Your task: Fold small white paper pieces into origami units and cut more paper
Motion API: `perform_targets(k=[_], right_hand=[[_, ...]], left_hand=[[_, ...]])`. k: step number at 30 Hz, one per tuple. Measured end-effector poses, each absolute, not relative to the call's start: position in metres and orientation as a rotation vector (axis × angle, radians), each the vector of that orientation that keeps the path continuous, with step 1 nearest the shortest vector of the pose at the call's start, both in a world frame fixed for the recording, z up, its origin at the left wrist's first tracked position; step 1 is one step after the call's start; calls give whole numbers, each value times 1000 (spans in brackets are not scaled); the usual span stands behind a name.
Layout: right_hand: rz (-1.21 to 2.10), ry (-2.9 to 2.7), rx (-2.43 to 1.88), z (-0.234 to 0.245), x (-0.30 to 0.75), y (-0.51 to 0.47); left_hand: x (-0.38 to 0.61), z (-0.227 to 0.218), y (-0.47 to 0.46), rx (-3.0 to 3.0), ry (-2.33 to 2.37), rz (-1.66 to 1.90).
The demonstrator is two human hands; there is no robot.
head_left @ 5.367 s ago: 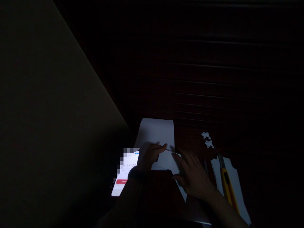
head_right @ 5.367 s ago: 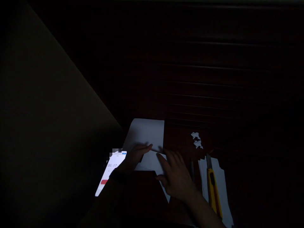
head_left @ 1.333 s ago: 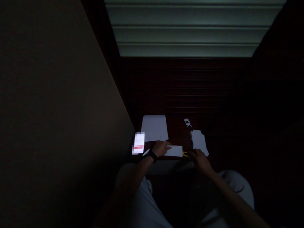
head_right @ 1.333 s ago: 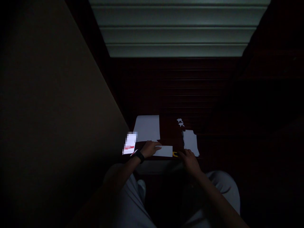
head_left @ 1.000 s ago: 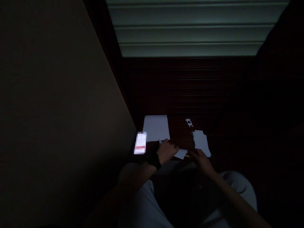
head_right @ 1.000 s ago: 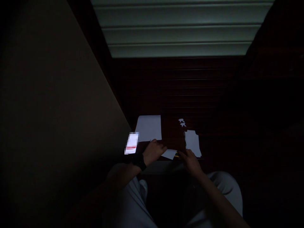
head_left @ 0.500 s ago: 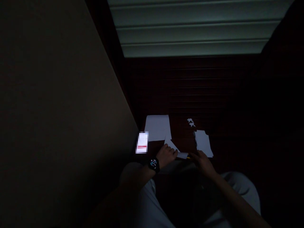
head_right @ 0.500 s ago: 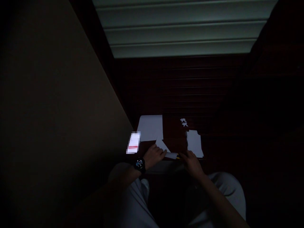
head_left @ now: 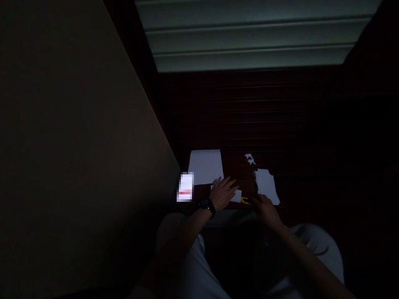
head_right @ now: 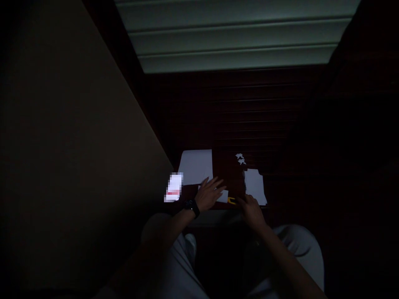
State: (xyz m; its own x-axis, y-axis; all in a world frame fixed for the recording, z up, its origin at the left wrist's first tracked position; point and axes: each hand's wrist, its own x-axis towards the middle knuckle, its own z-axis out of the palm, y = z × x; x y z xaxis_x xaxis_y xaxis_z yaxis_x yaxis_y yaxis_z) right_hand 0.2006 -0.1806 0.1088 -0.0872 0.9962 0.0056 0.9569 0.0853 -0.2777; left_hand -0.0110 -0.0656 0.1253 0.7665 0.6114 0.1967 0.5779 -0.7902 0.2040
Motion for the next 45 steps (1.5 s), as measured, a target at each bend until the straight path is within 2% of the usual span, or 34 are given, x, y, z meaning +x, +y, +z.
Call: perform_targets(k=[10,19,28,45], right_hand=[[268,-2176,-1926,109,207,-192],[314,-2205,-1944,109,207,-191],[316,-2232,-1939,114,203,-187],[296,-2230,-1910,111,186,-183]], left_hand=[[-8,98,-60,2778,1107,343],[1,103,-62,2814,927,352],[6,82,-62,2707,1043,285],[7,79,-62,2680,1100,299]])
